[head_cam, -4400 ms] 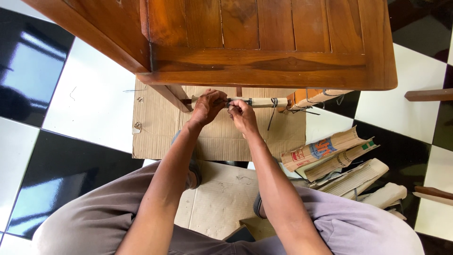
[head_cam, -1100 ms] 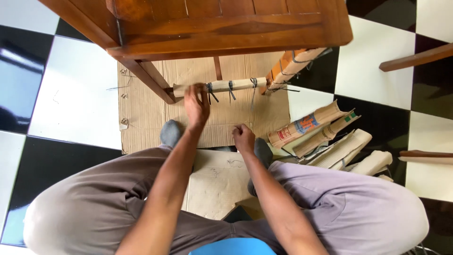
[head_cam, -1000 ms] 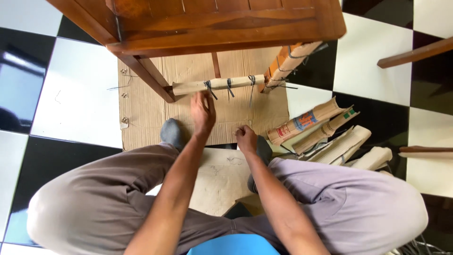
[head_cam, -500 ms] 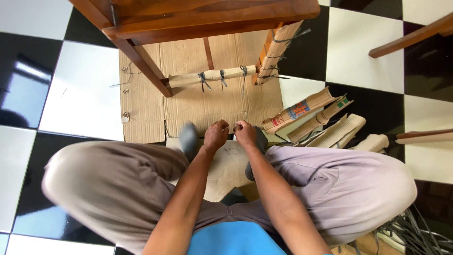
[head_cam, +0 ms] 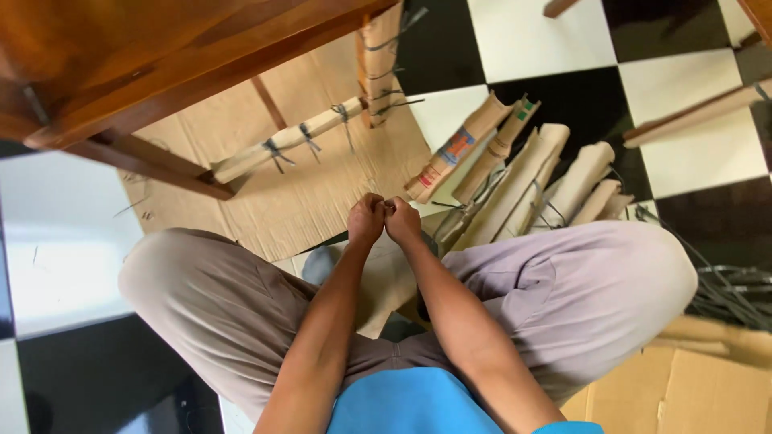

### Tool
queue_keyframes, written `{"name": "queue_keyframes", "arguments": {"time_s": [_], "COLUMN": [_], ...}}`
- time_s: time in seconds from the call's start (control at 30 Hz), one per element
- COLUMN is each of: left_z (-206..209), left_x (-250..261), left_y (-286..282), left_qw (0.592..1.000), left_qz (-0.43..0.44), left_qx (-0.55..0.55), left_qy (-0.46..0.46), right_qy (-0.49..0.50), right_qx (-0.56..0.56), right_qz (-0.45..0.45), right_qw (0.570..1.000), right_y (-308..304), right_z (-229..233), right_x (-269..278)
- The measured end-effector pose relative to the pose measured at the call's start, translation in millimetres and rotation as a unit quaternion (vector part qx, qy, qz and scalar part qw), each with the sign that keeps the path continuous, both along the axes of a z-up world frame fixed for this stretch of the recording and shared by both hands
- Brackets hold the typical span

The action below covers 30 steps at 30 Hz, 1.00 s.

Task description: Wrapping a wooden chair leg with protective cardboard and securing it with ties

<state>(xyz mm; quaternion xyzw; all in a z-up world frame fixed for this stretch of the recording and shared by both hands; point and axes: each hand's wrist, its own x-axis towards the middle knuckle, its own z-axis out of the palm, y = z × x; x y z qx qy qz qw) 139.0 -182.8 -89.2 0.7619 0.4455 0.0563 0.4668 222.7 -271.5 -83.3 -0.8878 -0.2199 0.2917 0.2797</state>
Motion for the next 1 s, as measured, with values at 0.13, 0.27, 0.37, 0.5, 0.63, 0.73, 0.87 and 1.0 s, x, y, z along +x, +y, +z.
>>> {"name": "queue_keyframes", "arguments": {"time_s": [0.13, 0.27, 0.37, 0.5, 0.63, 0.73, 0.87, 1.0], "left_z": [-9, -2, -4, -18, -17, -17, -17, -8], "left_x": [16, 35, 44, 50, 51, 47, 40, 36], "left_y": [-20, -36, -44, -55, -52, -48, -43, -39], "left_qw": [0.999, 0.997, 0.994, 0.991, 0.991, 0.991, 0.991, 0.994], "left_qz": [-0.001, -0.057, -0.089, -0.116, -0.114, -0.113, -0.109, -0.079], "left_qx": [-0.024, -0.047, -0.056, -0.067, -0.071, -0.069, -0.065, -0.073], "left_qy": [-0.025, -0.014, -0.012, 0.015, 0.026, 0.030, 0.044, 0.022], "right_qy": [0.022, -0.005, -0.034, -0.106, -0.040, 0.040, 0.035, -0.086], "right_qx": [-0.018, -0.017, -0.015, 0.018, -0.054, -0.025, -0.008, 0.107], "right_qz": [-0.050, -0.075, -0.099, -0.163, -0.189, -0.134, -0.164, -0.150], "right_qw": [0.998, 0.997, 0.994, 0.981, 0.980, 0.990, 0.986, 0.979], "right_y": [-23, -51, -69, -95, -107, -98, -91, -73], "right_z": [2, 4, -4, -63, -85, -39, -79, -69], "right_x": [11, 25, 32, 39, 45, 38, 41, 35]}}
